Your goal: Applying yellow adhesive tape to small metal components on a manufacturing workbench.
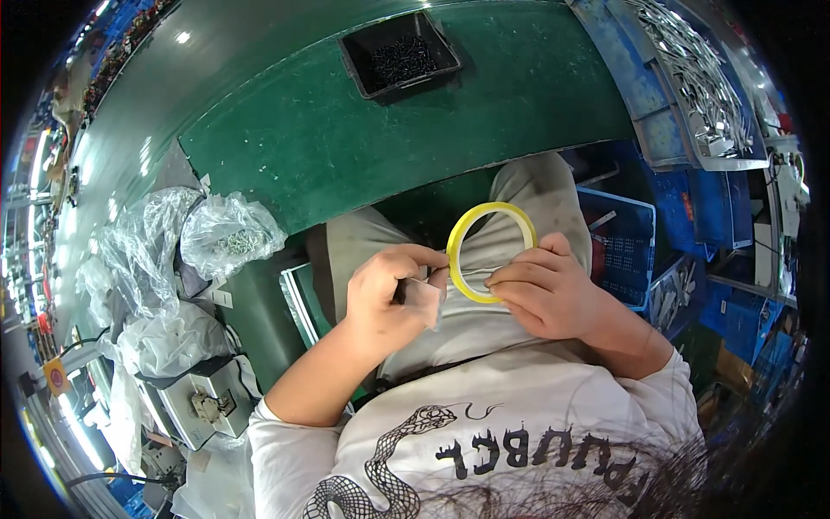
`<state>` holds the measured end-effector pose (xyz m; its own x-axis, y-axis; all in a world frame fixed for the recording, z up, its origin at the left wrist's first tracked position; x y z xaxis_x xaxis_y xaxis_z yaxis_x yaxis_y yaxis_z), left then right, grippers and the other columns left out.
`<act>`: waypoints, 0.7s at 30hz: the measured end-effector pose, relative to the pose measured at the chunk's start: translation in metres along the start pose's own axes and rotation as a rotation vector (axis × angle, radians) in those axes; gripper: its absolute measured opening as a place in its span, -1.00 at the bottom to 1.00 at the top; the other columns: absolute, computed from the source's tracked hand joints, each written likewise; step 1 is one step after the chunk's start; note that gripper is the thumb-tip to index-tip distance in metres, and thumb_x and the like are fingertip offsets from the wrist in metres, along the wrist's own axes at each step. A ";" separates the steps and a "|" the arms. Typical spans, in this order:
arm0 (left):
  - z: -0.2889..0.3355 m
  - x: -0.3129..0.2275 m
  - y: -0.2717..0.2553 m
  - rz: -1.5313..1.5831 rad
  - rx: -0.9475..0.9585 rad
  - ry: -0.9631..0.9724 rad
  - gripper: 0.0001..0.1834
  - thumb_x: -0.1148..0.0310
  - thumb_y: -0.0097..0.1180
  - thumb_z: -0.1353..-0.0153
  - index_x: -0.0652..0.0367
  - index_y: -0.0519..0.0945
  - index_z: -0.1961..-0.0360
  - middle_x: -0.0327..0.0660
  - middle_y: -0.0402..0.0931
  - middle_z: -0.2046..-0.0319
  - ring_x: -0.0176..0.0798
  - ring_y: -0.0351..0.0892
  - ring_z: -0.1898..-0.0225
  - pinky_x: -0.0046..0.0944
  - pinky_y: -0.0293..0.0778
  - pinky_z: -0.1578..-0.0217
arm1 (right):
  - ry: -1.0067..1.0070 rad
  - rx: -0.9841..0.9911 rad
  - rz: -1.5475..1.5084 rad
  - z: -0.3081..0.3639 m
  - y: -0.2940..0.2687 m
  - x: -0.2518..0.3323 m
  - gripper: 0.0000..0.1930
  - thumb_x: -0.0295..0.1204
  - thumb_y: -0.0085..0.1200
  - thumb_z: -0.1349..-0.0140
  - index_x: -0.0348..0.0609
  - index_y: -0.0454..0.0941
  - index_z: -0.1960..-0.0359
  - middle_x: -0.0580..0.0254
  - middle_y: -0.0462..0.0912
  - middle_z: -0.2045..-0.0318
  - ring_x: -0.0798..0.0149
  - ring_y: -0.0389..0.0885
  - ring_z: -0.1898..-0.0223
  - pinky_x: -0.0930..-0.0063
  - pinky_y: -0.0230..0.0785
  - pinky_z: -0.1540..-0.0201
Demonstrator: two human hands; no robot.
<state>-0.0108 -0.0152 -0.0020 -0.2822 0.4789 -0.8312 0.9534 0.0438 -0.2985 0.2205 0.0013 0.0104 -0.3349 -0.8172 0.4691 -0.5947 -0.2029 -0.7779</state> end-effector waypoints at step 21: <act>-0.003 0.002 0.006 -0.191 0.199 -0.123 -0.68 0.56 0.36 0.06 0.13 0.47 0.32 -0.22 0.53 0.51 -0.21 0.53 0.57 -0.30 0.46 0.54 | -0.040 0.099 0.157 0.004 0.005 -0.003 -0.84 -0.40 0.16 -0.05 -0.04 0.68 0.31 0.51 0.66 0.24 0.50 0.54 0.27 0.42 0.12 0.17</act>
<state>-0.0052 -0.0110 -0.0042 -0.4772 0.3677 -0.7982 0.8456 -0.0551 -0.5310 0.2210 0.0007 0.0034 -0.3872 -0.8633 0.3237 -0.4621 -0.1221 -0.8784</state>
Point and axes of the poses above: each hand's wrist, its own z-axis away from the middle knuckle, its own y-axis out of the palm, x = y × z, the point moved 2 cm from there along -z, towards the middle knuckle
